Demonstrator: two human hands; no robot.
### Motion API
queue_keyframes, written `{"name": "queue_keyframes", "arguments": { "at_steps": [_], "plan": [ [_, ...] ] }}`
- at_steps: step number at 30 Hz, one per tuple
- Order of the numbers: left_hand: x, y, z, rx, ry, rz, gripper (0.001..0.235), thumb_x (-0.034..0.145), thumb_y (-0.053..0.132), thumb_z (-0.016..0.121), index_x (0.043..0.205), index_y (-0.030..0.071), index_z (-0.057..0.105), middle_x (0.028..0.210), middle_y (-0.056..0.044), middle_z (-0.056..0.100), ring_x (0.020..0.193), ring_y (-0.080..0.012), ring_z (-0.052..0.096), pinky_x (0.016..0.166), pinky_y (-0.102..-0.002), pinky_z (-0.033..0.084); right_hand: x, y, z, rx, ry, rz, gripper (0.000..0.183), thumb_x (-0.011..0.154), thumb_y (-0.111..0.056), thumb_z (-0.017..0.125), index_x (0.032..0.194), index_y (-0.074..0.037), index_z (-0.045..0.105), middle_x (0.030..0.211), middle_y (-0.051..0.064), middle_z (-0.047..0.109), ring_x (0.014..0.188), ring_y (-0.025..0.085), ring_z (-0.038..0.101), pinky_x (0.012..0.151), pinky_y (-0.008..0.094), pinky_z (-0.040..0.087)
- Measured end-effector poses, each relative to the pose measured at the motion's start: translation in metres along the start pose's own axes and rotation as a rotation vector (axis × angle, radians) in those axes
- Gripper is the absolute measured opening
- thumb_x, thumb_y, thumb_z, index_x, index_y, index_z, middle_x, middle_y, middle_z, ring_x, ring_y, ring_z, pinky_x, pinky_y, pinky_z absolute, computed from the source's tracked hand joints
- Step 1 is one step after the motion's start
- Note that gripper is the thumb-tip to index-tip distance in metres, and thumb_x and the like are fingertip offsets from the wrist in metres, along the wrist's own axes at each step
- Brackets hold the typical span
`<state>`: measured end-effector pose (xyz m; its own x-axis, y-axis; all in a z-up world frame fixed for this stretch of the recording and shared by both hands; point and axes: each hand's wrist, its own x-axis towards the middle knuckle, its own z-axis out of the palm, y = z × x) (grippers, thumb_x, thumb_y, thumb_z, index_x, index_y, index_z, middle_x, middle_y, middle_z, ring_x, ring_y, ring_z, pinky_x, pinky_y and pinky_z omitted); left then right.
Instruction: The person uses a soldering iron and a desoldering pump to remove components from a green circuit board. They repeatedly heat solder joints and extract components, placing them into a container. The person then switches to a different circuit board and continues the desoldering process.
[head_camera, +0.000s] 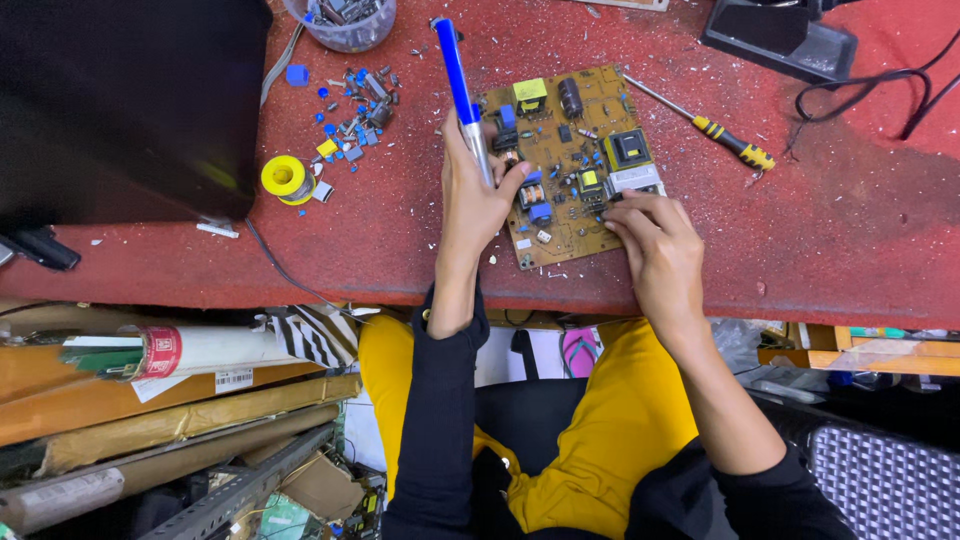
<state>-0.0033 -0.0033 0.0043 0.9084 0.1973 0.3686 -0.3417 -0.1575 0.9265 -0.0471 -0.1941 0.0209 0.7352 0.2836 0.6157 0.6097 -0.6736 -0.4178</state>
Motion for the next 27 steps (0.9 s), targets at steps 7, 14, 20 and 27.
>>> {"name": "queue_keyframes", "arguments": {
  "at_steps": [7,14,20,27],
  "plan": [
    [0.0,0.005,-0.002,0.047,-0.027,-0.02,0.072,0.071,-0.003,0.063,0.126,0.005,0.017,0.113,-0.02,0.043,0.061,-0.0154,0.052,0.056,-0.03,0.049,0.001,-0.003,0.001,-0.042,-0.016,0.035,0.004,0.082,-0.008,0.059,0.08,-0.008,0.062,0.081,0.005,0.056,0.091,0.025,0.056,0.079,0.033,0.045],
    [0.002,-0.001,-0.001,0.053,-0.016,-0.053,0.073,0.07,0.0,0.065,0.125,0.003,0.018,0.113,-0.019,0.043,0.062,-0.0162,0.053,0.056,-0.029,0.048,0.013,-0.041,0.007,-0.114,0.06,-0.094,0.009,0.078,-0.011,0.063,0.087,-0.008,0.061,0.094,0.007,0.052,0.098,0.026,0.048,0.083,0.036,0.04],
    [0.002,-0.004,-0.002,0.023,-0.013,-0.068,0.074,0.068,0.001,0.066,0.125,0.006,0.019,0.112,-0.016,0.046,0.058,-0.0142,0.052,0.055,-0.027,0.047,0.027,-0.046,0.039,0.046,-0.085,-0.201,0.009,0.075,-0.009,0.062,0.079,-0.002,0.06,0.092,0.009,0.052,0.099,0.03,0.049,0.084,0.037,0.042],
    [0.004,-0.004,-0.002,0.067,-0.021,-0.058,0.071,0.068,0.001,0.065,0.124,0.005,0.022,0.112,-0.017,0.047,0.058,-0.0168,0.054,0.054,-0.03,0.047,0.021,-0.051,0.043,0.189,0.056,-0.216,0.005,0.078,-0.003,0.059,0.075,0.001,0.06,0.079,0.008,0.054,0.099,0.033,0.052,0.085,0.039,0.043]
  ]
}}
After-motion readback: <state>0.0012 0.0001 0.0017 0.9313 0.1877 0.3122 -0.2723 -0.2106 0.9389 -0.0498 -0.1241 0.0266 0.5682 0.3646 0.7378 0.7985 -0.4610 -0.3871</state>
